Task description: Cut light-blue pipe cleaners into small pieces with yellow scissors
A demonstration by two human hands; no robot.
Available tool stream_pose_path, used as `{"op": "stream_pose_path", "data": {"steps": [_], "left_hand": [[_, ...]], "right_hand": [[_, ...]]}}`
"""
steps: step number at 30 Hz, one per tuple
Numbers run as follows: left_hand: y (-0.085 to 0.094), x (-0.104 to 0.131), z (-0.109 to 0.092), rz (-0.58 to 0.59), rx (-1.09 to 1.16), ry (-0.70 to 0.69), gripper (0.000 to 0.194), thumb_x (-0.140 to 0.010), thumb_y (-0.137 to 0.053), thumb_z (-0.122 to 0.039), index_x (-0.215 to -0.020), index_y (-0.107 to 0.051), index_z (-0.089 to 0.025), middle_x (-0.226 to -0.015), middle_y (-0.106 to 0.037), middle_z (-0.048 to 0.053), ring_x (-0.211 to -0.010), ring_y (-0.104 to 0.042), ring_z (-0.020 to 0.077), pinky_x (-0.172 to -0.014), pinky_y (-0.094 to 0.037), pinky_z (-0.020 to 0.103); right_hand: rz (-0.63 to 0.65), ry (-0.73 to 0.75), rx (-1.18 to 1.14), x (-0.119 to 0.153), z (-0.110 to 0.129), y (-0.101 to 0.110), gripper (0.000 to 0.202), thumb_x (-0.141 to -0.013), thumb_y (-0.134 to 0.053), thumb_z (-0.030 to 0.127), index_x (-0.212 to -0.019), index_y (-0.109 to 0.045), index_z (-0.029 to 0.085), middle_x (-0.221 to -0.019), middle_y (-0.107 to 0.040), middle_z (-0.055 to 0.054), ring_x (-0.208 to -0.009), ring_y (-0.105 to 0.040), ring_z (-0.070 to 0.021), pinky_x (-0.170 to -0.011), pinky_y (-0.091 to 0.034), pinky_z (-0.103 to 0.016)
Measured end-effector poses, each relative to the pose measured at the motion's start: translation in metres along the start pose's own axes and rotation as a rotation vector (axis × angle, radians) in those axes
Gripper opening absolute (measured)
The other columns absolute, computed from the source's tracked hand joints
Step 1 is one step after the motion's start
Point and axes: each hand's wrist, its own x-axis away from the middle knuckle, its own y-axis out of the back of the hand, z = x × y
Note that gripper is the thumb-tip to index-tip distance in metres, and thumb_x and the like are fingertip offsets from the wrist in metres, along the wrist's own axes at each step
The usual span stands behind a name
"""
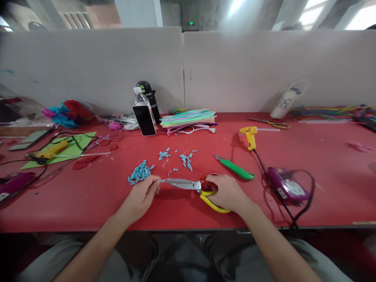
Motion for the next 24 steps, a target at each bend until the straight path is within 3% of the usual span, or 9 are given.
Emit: {"op": "stream_pose_path", "data": {"steps": [8, 24], "left_hand": [[-0.0035, 0.0001, 0.0017, 0.007, -0.095, 0.013, 0.028, -0.100, -0.027, -0.038, -0.092, -0.048, -0.022, -0.077, -0.057, 0.001, -0.070, -0.055, 0.0165, -0.067, -0.038, 0.027], [-0.0023, 0.0006, 0.0015, 0.013, -0.072, 0.015, 0.029, -0.100, -0.027, -0.038, -0.087, -0.047, -0.022, -0.077, -0.060, 0.001, -0.070, -0.056, 0.0172, -0.066, -0.037, 0.027]], "right_hand": [[-0.015, 0.007, -0.013, -0.0023, 0.0013, -0.0002, 0.015, -0.072, -0.063, 0.031, -0.066, -0.052, 0.022, -0.066, -0.061, 0.000, -0.057, -0.047, -0.0124, -0.055, -0.025, -0.026], [0.014, 0.022, -0.031, -0.0050, -0.0008, 0.0012, 0.016, -0.071, -0.062, 0.031, -0.063, -0.052, 0.022, -0.059, -0.057, 0.002, -0.053, -0.040, -0.0111, -0.053, -0.023, -0.026]]}}
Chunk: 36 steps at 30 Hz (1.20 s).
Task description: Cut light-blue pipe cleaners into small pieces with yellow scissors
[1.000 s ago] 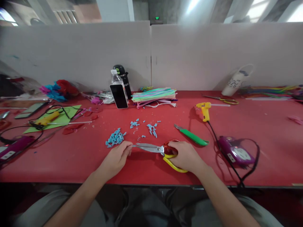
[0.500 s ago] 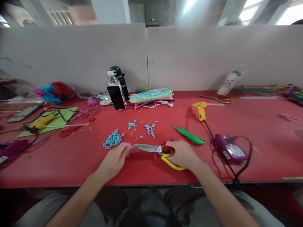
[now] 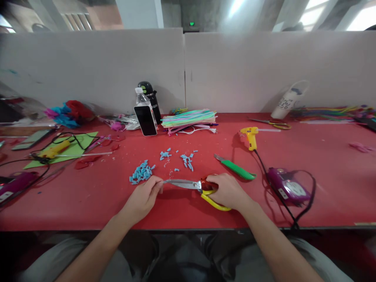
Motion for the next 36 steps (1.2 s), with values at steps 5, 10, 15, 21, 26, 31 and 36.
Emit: {"op": "stream_pose_path", "data": {"steps": [5, 10, 15, 21, 26, 31, 36], "left_hand": [[0.0006, 0.0004, -0.0003, -0.003, 0.004, -0.005, 0.029, -0.100, -0.027, -0.038, -0.087, -0.047, -0.022, -0.078, -0.061, 0.001, -0.071, -0.057, 0.0171, -0.067, -0.037, 0.028], [0.0009, -0.0001, -0.0007, -0.008, 0.012, -0.002, 0.028, -0.100, -0.028, -0.037, -0.087, -0.047, -0.021, -0.078, -0.061, 0.001, -0.071, -0.056, 0.0170, -0.067, -0.037, 0.028], [0.0007, 0.0001, 0.0002, -0.009, 0.015, -0.002, 0.027, -0.099, -0.029, -0.036, -0.087, -0.048, -0.021, -0.078, -0.061, 0.002, -0.071, -0.056, 0.0172, -0.067, -0.037, 0.028], [0.0010, -0.0003, -0.0012, 0.007, 0.029, 0.010, 0.028, -0.100, -0.028, -0.037, -0.088, -0.047, -0.021, -0.078, -0.060, 0.001, -0.071, -0.055, 0.0163, -0.067, -0.036, 0.028], [0.0022, 0.0000, -0.0025, 0.003, 0.041, 0.002, 0.027, -0.100, -0.029, -0.037, -0.087, -0.047, -0.021, -0.078, -0.058, 0.000, -0.070, -0.054, 0.0151, -0.067, -0.036, 0.028], [0.0030, 0.0001, -0.0041, -0.012, 0.069, -0.008, 0.027, -0.101, -0.029, -0.035, -0.086, -0.046, -0.020, -0.076, -0.056, -0.001, -0.068, -0.052, 0.0136, -0.066, -0.036, 0.027], [0.0021, 0.0004, -0.0033, -0.015, 0.059, -0.012, 0.025, -0.100, -0.030, -0.035, -0.087, -0.047, -0.020, -0.076, -0.057, -0.002, -0.068, -0.053, 0.0133, -0.066, -0.036, 0.026]], "right_hand": [[-0.031, -0.006, 0.029, 0.0016, -0.0021, -0.0022, 0.020, -0.072, -0.063, 0.032, -0.063, -0.049, 0.021, -0.059, -0.055, 0.002, -0.053, -0.038, -0.0111, -0.054, -0.023, -0.026], [-0.012, -0.010, -0.036, 0.0056, -0.0016, -0.0011, 0.023, -0.075, -0.062, 0.037, -0.067, -0.046, 0.022, -0.059, -0.052, 0.004, -0.054, -0.037, -0.0110, -0.052, -0.024, -0.024], [-0.013, 0.032, 0.005, 0.0036, 0.0008, 0.0012, 0.026, -0.074, -0.064, 0.037, -0.065, -0.045, 0.022, -0.060, -0.053, 0.003, -0.054, -0.036, -0.0110, -0.053, -0.023, -0.025], [-0.007, 0.023, 0.012, 0.0026, -0.0010, -0.0011, 0.026, -0.075, -0.063, 0.039, -0.064, -0.047, 0.021, -0.058, -0.053, 0.003, -0.054, -0.035, -0.0111, -0.054, -0.023, -0.025], [0.021, 0.014, 0.021, 0.0012, -0.0033, -0.0019, 0.024, -0.074, -0.063, 0.037, -0.064, -0.049, 0.021, -0.058, -0.054, 0.002, -0.054, -0.035, -0.0110, -0.054, -0.023, -0.026], [0.023, -0.035, 0.045, 0.0004, -0.0030, -0.0022, 0.018, -0.074, -0.061, 0.034, -0.065, -0.050, 0.021, -0.059, -0.054, 0.002, -0.055, -0.037, -0.0112, -0.056, -0.023, -0.026], [0.025, -0.050, 0.015, 0.0044, -0.0012, -0.0007, 0.018, -0.075, -0.060, 0.036, -0.070, -0.049, 0.023, -0.061, -0.054, 0.002, -0.056, -0.039, -0.0122, -0.055, -0.024, -0.025]]}}
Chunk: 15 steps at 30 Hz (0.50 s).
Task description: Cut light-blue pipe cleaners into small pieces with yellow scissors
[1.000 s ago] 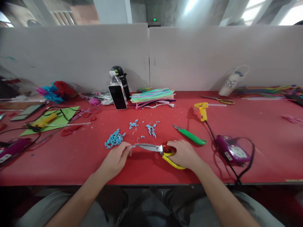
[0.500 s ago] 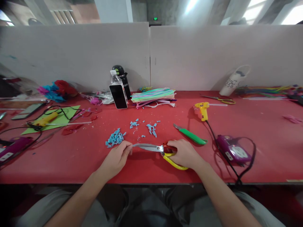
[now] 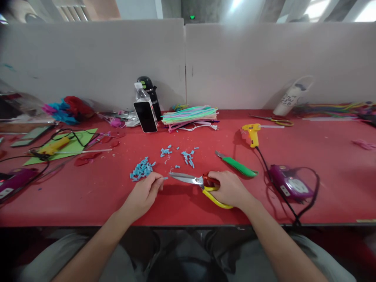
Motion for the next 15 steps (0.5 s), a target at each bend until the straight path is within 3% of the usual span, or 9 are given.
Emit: {"op": "stream_pose_path", "data": {"steps": [15], "left_hand": [[0.0001, -0.0003, 0.0006, -0.024, -0.019, -0.015, 0.023, -0.100, -0.032, -0.032, -0.087, -0.047, -0.020, -0.078, -0.058, -0.001, -0.069, -0.054, 0.0131, -0.066, -0.039, 0.026]], "right_hand": [[0.045, 0.029, 0.003, -0.0020, -0.0017, 0.0010, 0.025, -0.077, -0.061, 0.041, -0.067, -0.047, 0.022, -0.059, -0.050, 0.003, -0.055, -0.035, -0.0114, -0.054, -0.023, -0.025]]}}
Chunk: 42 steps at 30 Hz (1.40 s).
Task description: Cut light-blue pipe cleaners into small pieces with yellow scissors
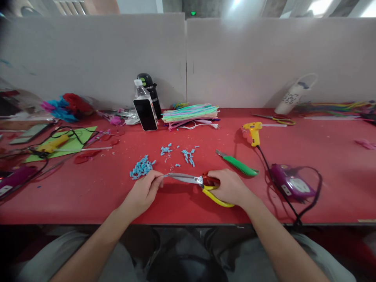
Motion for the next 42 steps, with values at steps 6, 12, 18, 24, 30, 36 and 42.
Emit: {"op": "stream_pose_path", "data": {"steps": [6, 12, 18, 24, 30, 36, 42], "left_hand": [[-0.0004, -0.0043, -0.0020, -0.016, 0.015, -0.043, 0.021, -0.099, -0.033, -0.028, -0.088, -0.049, -0.019, -0.079, -0.060, 0.000, -0.069, -0.055, 0.0128, -0.066, -0.040, 0.025], [-0.0006, -0.0044, -0.0010, -0.021, 0.018, -0.052, 0.020, -0.099, -0.033, -0.027, -0.090, -0.049, -0.019, -0.081, -0.061, 0.001, -0.070, -0.056, 0.0130, -0.066, -0.041, 0.025], [-0.0014, -0.0049, -0.0005, -0.014, 0.024, -0.028, 0.021, -0.099, -0.033, -0.029, -0.092, -0.050, -0.019, -0.082, -0.062, 0.001, -0.071, -0.057, 0.0124, -0.067, -0.041, 0.025], [-0.0009, -0.0037, -0.0025, -0.015, 0.018, -0.013, 0.023, -0.099, -0.034, -0.031, -0.092, -0.052, -0.019, -0.081, -0.064, 0.002, -0.071, -0.059, 0.0133, -0.066, -0.042, 0.026], [-0.0013, -0.0031, -0.0014, -0.017, 0.007, -0.022, 0.022, -0.099, -0.034, -0.031, -0.092, -0.052, -0.019, -0.082, -0.064, 0.002, -0.070, -0.059, 0.0141, -0.065, -0.042, 0.026], [-0.0012, -0.0027, -0.0018, -0.014, 0.001, -0.016, 0.021, -0.099, -0.035, -0.033, -0.092, -0.050, -0.020, -0.080, -0.063, 0.000, -0.070, -0.057, 0.0138, -0.066, -0.041, 0.026], [-0.0005, -0.0025, -0.0034, -0.033, -0.053, -0.057, 0.025, -0.100, -0.031, -0.034, -0.088, -0.047, -0.020, -0.076, -0.056, 0.000, -0.067, -0.052, 0.0135, -0.065, -0.038, 0.026]], "right_hand": [[0.000, 0.012, -0.008, -0.0003, 0.0013, 0.0014, 0.026, -0.077, -0.061, 0.040, -0.067, -0.046, 0.022, -0.060, -0.052, 0.003, -0.056, -0.036, -0.0115, -0.054, -0.024, -0.025], [0.009, -0.009, -0.027, -0.0009, 0.0019, 0.0013, 0.024, -0.077, -0.060, 0.039, -0.067, -0.047, 0.022, -0.060, -0.051, 0.003, -0.056, -0.036, -0.0117, -0.054, -0.025, -0.025], [0.008, -0.006, -0.030, -0.0019, -0.0006, -0.0007, 0.025, -0.076, -0.061, 0.037, -0.066, -0.045, 0.021, -0.059, -0.049, 0.004, -0.056, -0.035, -0.0110, -0.054, -0.025, -0.024], [0.011, 0.003, -0.027, -0.0027, -0.0022, -0.0015, 0.026, -0.076, -0.061, 0.036, -0.064, -0.043, 0.021, -0.057, -0.045, 0.004, -0.055, -0.031, -0.0104, -0.054, -0.025, -0.024], [0.007, 0.011, -0.041, -0.0046, -0.0042, -0.0019, 0.024, -0.075, -0.061, 0.036, -0.063, -0.047, 0.020, -0.056, -0.045, 0.004, -0.055, -0.032, -0.0100, -0.055, -0.026, -0.024], [-0.012, 0.007, -0.038, -0.0008, -0.0045, -0.0021, 0.023, -0.074, -0.062, 0.035, -0.066, -0.045, 0.021, -0.058, -0.048, 0.004, -0.056, -0.035, -0.0109, -0.054, -0.025, -0.024], [0.004, 0.005, -0.081, 0.0019, -0.0012, -0.0002, 0.025, -0.074, -0.062, 0.036, -0.066, -0.043, 0.022, -0.059, -0.047, 0.004, -0.056, -0.034, -0.0108, -0.053, -0.026, -0.024]]}}
